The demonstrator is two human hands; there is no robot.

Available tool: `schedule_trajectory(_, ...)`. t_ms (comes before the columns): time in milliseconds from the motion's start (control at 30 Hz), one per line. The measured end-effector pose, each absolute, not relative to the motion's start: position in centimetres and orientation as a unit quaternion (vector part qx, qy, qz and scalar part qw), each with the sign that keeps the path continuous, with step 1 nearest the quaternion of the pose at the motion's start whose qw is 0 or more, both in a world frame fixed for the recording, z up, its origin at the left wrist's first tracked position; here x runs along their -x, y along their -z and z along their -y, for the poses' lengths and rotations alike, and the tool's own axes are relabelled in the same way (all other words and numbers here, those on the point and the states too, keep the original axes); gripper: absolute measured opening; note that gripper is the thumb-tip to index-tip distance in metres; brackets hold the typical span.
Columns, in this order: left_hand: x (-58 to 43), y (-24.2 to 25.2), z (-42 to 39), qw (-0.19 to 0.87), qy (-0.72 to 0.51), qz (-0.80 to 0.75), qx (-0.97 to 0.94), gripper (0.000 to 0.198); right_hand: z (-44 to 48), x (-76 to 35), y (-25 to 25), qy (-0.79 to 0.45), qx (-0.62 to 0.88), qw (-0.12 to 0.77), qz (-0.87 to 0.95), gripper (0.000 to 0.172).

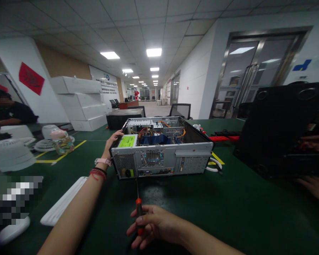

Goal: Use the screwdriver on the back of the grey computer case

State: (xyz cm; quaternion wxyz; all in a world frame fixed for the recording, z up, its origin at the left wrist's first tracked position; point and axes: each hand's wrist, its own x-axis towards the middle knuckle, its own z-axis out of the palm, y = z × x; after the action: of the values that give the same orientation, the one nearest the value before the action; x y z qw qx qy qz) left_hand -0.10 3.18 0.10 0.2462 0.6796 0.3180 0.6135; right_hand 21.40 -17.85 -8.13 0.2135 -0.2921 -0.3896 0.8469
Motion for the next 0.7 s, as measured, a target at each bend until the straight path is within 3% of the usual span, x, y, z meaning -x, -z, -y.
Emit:
schedule_trajectory(267, 0.3, -0.2, -3.3, 0.248, -0.612, -0.317, -0.681, 0.029, 18.3, -21.2, 8.0, -0.828, 0.267, 0.163, 0.465, 0.049)
schedule_trajectory(533, -0.1, -0.1, -3.2, 0.255, -0.623, -0.313, -0.671, 0.028, 17.8, -17.7, 7.0, -0.770, 0.281, 0.242, 0.519, 0.052)
schedule_trajectory(700, -0.2, 0.0, -3.2, 0.253, -0.621, -0.310, -0.674, 0.026, 16.7, -14.0, 4.8, -0.790, 0.198, 0.254, 0.522, 0.051)
